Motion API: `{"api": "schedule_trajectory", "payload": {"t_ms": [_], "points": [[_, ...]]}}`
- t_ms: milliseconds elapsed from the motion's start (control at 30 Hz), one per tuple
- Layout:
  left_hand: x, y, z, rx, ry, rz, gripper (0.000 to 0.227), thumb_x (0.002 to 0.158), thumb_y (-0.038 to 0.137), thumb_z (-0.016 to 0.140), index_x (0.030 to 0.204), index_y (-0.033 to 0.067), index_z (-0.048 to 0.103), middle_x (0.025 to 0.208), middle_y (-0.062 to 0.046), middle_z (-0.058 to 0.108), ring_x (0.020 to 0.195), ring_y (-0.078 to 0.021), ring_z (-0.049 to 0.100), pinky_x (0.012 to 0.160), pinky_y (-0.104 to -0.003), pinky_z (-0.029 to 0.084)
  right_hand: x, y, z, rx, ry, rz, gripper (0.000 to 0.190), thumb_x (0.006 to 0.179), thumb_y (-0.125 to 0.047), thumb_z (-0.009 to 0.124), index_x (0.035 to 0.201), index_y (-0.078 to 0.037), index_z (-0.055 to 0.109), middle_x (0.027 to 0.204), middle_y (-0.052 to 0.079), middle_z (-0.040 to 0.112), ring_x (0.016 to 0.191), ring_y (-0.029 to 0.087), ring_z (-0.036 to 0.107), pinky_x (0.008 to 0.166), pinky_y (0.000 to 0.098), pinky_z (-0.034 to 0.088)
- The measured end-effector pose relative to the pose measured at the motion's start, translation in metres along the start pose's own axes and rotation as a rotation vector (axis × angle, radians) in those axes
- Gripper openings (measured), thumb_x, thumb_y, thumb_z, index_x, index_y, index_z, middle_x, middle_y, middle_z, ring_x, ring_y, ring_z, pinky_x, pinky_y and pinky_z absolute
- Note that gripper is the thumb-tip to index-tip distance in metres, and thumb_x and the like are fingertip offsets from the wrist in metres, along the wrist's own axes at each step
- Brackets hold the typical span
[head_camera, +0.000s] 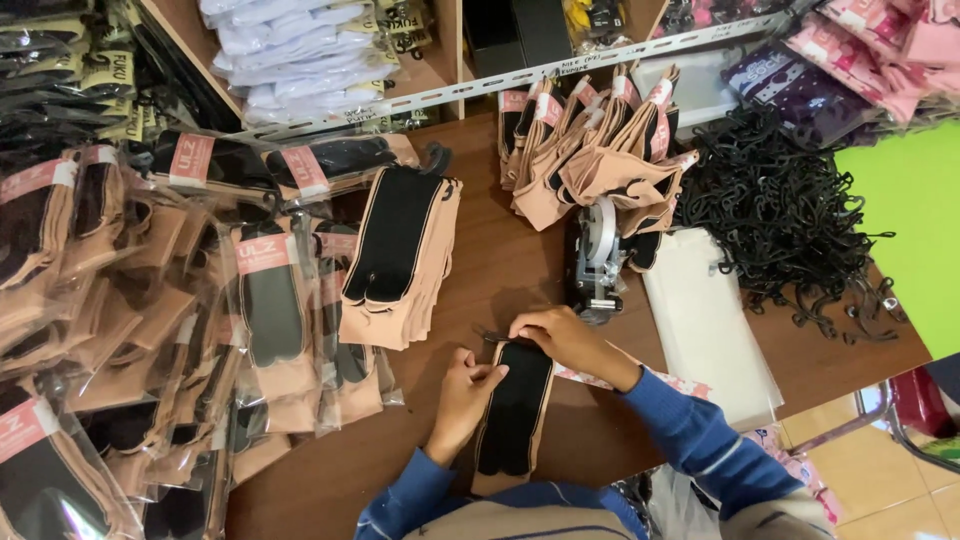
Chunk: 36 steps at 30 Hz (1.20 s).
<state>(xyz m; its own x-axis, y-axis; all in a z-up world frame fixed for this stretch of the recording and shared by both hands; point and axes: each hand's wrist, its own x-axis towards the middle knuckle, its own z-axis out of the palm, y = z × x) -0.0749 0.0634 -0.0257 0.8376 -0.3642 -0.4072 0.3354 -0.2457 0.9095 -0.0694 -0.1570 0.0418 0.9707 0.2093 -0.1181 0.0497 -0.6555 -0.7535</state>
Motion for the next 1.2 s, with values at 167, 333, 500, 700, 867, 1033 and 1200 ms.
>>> {"api": "schedule_trajectory", "payload": {"t_ms": [167,333,500,700,867,1033,1200], "points": [[-0.004,0.002,0.000,0.034,0.014,-0.020,0.042,0.090,0.026,0.078,0.092,0.0138,0.037,0.075,0.002,0.078,0.077,-0.0055,0.063,0.078,-0.025,0.045,-0.017,0.021,-0.003,-0.048,-0.003,-0.019,0.024,0.101,-0.007,0.055,0.087,-0.016,0.072,0.086,0.000,0.074,0.078,0.017,0.063,0.071,0.0331,0.046],[-0.003,-0.006,-0.003,0.174,0.012,0.140,0.040,0.089,0.035,0.080,0.070,0.0024,0.067,0.098,0.002,0.039,0.075,-0.0083,0.059,0.078,-0.022,0.052,-0.018,0.012,-0.008,-0.004,-0.029,0.010,0.022,0.099,-0.003,0.058,0.090,-0.016,0.073,0.086,0.001,0.074,0.077,0.017,0.066,0.071,0.0325,0.048],[-0.020,0.003,-0.035,0.495,-0.144,0.424,0.066,0.075,0.050,0.085,0.128,0.0180,0.064,0.129,-0.005,0.065,0.119,-0.0241,0.057,0.096,-0.046,0.038,-0.010,-0.033,-0.057,0.025,-0.137,-0.054,0.024,0.101,-0.024,0.051,0.097,-0.017,0.074,0.097,-0.001,0.077,0.085,0.015,0.073,0.078,0.0308,0.051],[-0.075,0.102,-0.084,0.327,-0.290,0.254,0.040,0.104,0.045,0.051,0.117,0.0106,0.036,0.110,-0.004,0.048,0.101,-0.0153,0.047,0.088,-0.035,0.033,0.033,-0.137,-0.148,-0.076,-0.062,-0.155,0.016,0.102,-0.011,0.054,0.103,-0.014,0.070,0.102,0.003,0.077,0.081,0.012,0.074,0.081,0.0282,0.063],[-0.067,0.186,-0.130,0.230,0.222,0.359,0.039,0.106,0.032,0.040,0.119,0.0099,0.069,0.099,-0.003,0.073,0.091,-0.0131,0.064,0.083,-0.033,0.049,0.122,-0.169,-0.157,-0.189,0.179,-0.400,0.016,0.106,-0.011,0.051,0.106,-0.015,0.066,0.110,0.005,0.070,0.111,0.024,0.063,0.098,0.0473,0.050],[0.002,0.149,-0.143,0.574,0.645,0.474,0.034,0.111,0.035,0.047,0.105,0.0054,0.064,0.085,-0.020,0.066,0.083,-0.0450,0.070,0.069,-0.050,0.055,0.211,-0.108,-0.105,-0.254,0.303,-0.194,0.013,0.096,-0.015,0.067,0.093,-0.026,0.074,0.098,0.000,0.078,0.105,0.029,0.073,0.096,0.0436,0.053],[0.003,0.139,-0.136,0.613,0.737,0.536,0.028,0.112,0.030,0.044,0.110,0.0070,0.060,0.092,-0.012,0.061,0.086,-0.0362,0.070,0.072,-0.042,0.058,0.151,-0.172,-0.080,-0.298,0.608,-0.348,0.032,0.107,-0.025,0.054,0.137,-0.016,0.058,0.138,0.017,0.051,0.129,0.044,0.053,0.110,0.0515,0.041]]}}
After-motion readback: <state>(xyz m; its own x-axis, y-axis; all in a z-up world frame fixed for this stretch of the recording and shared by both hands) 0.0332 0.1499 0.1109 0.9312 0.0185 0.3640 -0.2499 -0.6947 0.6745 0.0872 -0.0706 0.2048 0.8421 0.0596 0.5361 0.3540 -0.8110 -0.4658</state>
